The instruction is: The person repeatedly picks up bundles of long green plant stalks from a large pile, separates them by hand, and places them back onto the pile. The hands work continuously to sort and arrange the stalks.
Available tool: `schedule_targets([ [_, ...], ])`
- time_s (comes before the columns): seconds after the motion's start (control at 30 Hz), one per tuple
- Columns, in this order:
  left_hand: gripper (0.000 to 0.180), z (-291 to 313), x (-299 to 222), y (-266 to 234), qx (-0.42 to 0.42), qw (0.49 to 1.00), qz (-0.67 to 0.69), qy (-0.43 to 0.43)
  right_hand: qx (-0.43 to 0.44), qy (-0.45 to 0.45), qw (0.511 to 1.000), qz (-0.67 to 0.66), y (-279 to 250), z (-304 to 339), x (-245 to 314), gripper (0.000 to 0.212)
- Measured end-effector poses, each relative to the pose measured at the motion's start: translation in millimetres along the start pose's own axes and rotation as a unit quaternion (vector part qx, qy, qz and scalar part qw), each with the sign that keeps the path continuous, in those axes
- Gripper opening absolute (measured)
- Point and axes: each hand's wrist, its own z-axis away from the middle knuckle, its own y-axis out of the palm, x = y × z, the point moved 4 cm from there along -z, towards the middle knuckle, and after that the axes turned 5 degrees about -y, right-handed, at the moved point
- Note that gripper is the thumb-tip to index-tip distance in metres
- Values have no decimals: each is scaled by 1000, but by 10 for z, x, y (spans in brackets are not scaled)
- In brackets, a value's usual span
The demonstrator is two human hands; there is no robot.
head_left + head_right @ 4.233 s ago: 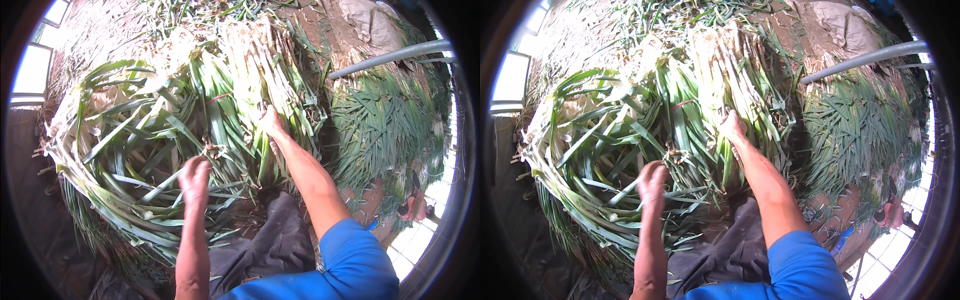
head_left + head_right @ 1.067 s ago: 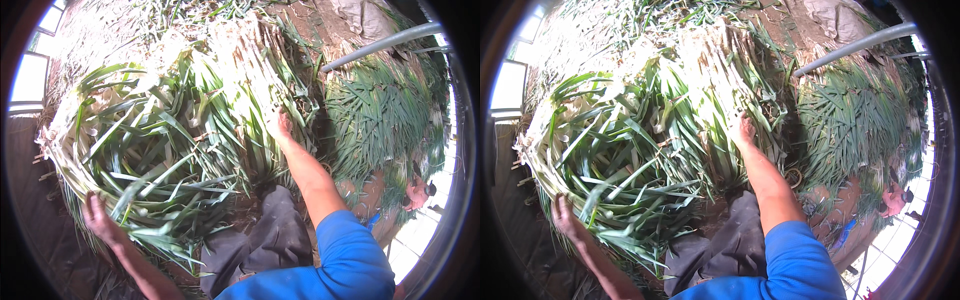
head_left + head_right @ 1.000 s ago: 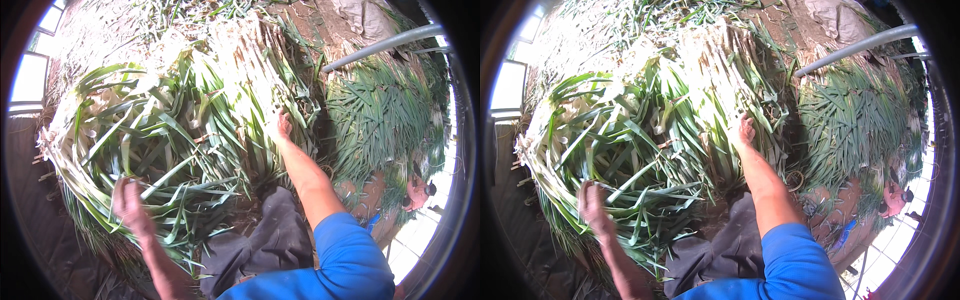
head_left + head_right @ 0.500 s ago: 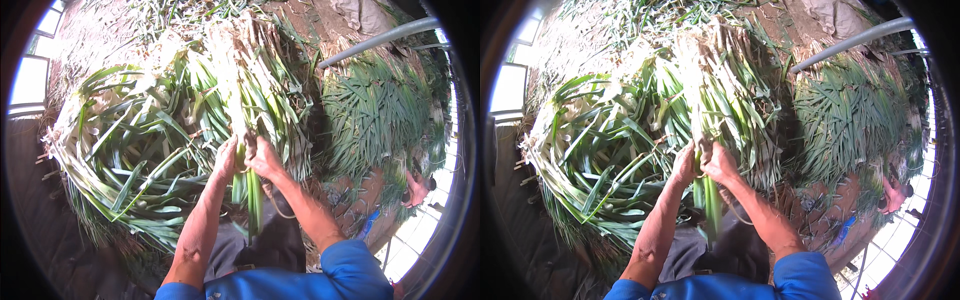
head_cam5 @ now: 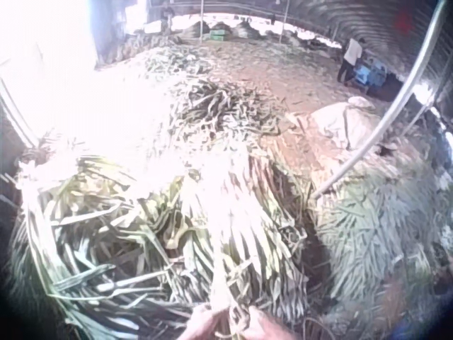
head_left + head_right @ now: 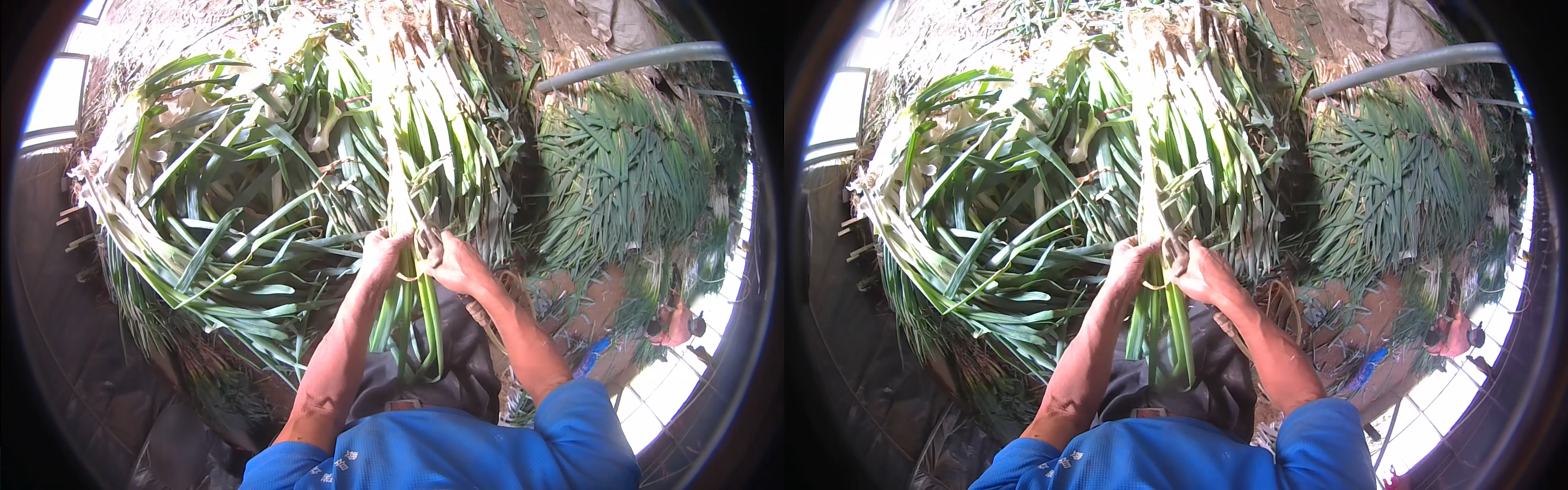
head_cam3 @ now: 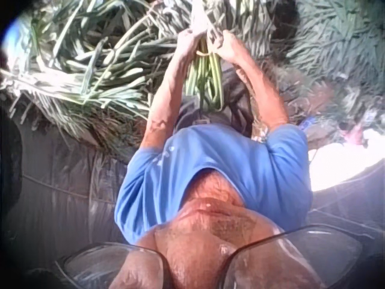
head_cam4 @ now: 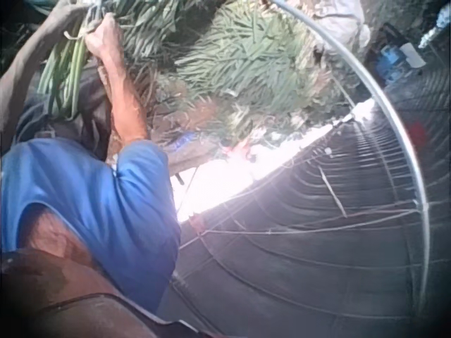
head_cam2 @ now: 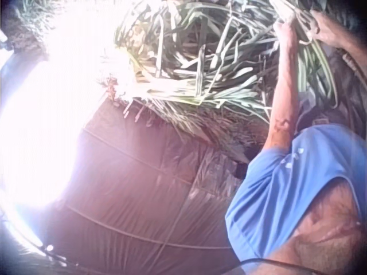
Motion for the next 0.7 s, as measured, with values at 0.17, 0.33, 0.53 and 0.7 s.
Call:
schedule_targets([
  [0.17,23,-21,54,-57,-1,1000,8,-19,71,26,995,69,-243,256,408,31],
  [0.33,33,-30,74,-145,-3,999,35,10,36,70,994,74,-119,-14,278,35],
  [0.53,37,8,-7,-296,-18,1000,-1,-8,8,103,989,108,-57,-761,389,37],
  [0.7,26,20,-20,-387,-10,1000,-3,-28,7,80,988,130,125,-1437,276,41],
])
